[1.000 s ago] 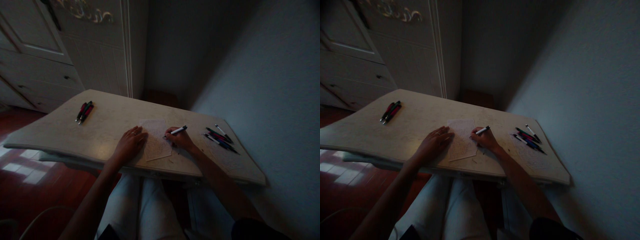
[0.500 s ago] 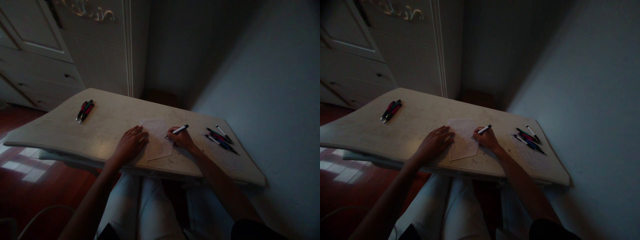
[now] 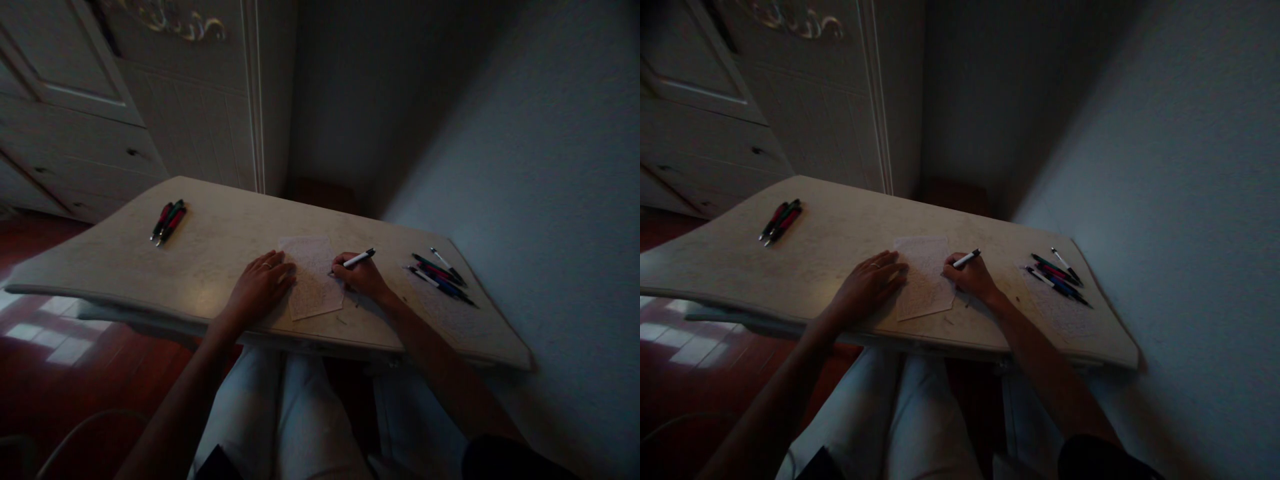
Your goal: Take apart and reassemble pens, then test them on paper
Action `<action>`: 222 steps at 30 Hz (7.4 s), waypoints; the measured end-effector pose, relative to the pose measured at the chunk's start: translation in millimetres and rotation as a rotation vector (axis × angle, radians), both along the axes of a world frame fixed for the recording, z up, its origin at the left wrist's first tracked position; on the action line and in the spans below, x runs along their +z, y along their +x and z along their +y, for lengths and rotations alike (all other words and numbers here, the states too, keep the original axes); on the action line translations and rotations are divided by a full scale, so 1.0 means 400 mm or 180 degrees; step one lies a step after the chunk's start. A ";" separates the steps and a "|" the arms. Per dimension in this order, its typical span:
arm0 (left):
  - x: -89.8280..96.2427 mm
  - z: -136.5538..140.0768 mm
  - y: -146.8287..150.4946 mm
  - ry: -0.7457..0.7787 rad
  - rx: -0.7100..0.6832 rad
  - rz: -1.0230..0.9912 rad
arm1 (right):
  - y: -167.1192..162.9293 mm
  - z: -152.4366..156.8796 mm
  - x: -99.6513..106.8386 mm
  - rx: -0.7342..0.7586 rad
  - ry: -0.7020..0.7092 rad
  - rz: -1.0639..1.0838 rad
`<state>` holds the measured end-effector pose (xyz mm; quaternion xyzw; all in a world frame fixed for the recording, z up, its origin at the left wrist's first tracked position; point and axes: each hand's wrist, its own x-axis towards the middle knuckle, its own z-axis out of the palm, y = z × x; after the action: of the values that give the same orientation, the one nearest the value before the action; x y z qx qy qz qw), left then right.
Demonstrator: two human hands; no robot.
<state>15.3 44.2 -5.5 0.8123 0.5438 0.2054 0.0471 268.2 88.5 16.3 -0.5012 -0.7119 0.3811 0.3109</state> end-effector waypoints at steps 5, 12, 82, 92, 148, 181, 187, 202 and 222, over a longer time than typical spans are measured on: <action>0.004 -0.002 0.002 -0.0001 0.0032 -0.0012 | -0.001 0.000 -0.002 -0.0006 0.0045 0.0008; 0.002 -0.001 0.000 -0.0004 0.0030 -0.0047 | 0.003 -0.002 0.004 0.0109 -0.0157 0.0189; -0.006 0.001 -0.001 0.0032 0.0016 0.0044 | 0.014 0.008 0.001 -0.0076 0.0158 -0.0006; -0.002 0.002 0.000 0.0001 0.0024 0.0062 | 0.019 0.017 0.006 -0.0483 0.0464 0.0136; 0.016 -0.014 -0.008 -0.0249 -0.0467 0.0140 | -0.008 -0.003 -0.003 0.0398 0.0214 0.0118; 0.025 -0.018 -0.004 -0.0285 -0.0434 0.0190 | -0.007 -0.005 -0.006 0.0256 0.0232 0.0113; 0.024 -0.017 -0.005 -0.0292 -0.0407 0.0184 | -0.006 -0.001 -0.001 0.0136 0.0363 0.0046; 0.025 -0.021 0.003 -0.0285 -0.0281 0.0248 | -0.020 -0.022 -0.004 0.0536 0.0102 0.0399; 0.004 -0.013 -0.002 -0.0192 -0.0269 0.0334 | 0.008 0.019 0.025 0.0386 -0.1036 0.2824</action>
<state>14.4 39.2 -4.0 0.8424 0.5167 0.1438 0.0516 271.2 96.0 26.4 -0.2899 -0.4695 0.6824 0.4795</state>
